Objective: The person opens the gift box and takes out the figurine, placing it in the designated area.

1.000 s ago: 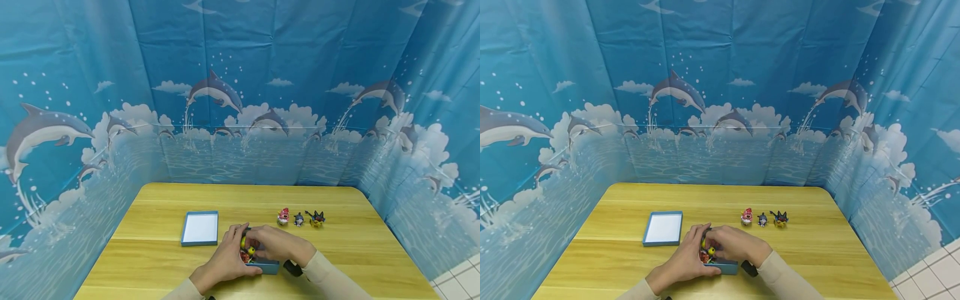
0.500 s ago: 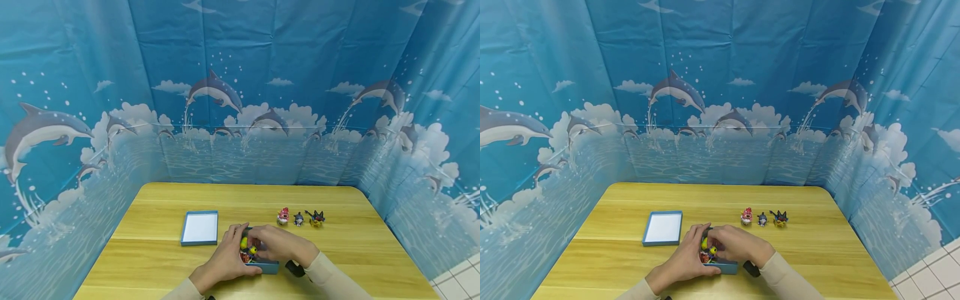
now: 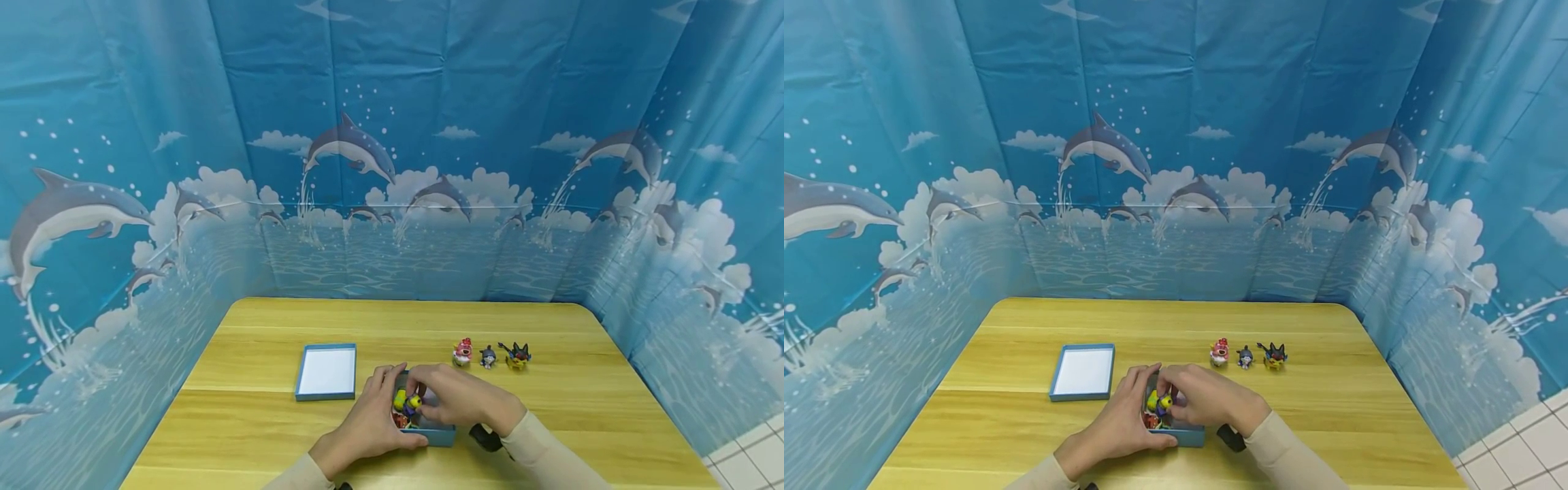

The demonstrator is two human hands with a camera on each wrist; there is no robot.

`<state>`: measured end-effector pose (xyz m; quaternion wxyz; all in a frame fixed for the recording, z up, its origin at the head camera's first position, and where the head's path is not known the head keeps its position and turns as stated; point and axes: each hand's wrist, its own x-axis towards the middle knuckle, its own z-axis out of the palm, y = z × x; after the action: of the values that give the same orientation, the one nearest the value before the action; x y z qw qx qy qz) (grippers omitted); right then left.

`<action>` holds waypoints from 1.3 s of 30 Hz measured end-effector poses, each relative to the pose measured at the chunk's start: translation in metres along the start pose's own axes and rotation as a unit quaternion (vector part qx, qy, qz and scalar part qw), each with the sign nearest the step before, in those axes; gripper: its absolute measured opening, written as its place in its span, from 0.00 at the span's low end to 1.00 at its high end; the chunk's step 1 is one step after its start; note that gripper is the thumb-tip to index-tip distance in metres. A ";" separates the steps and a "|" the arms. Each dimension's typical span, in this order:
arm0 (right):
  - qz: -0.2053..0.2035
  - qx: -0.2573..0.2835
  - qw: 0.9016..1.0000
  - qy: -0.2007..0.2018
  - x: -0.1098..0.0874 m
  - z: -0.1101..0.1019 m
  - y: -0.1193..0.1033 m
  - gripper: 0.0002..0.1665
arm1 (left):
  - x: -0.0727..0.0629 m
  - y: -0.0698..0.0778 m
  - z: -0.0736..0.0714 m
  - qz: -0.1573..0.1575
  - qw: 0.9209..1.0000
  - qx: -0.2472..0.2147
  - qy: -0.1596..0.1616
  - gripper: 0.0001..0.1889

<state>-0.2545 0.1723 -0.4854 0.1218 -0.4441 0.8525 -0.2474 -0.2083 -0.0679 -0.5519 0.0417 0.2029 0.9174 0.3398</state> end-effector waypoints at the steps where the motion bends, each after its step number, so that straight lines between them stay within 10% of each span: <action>1: 0.000 0.001 1.000 0.001 0.000 0.000 0.000 0.14 | 0.000 0.000 0.000 0.000 1.000 0.000 0.000 0.72; 39: 0.002 0.004 0.997 0.080 -0.021 -0.004 0.009 0.16 | 0.001 -0.001 0.002 0.000 1.000 0.003 0.008 0.72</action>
<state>-0.2507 0.1954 -0.4867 0.0558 -0.4205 0.8593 -0.2856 -0.2088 -0.0672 -0.5538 0.0335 0.1999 0.9189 0.3384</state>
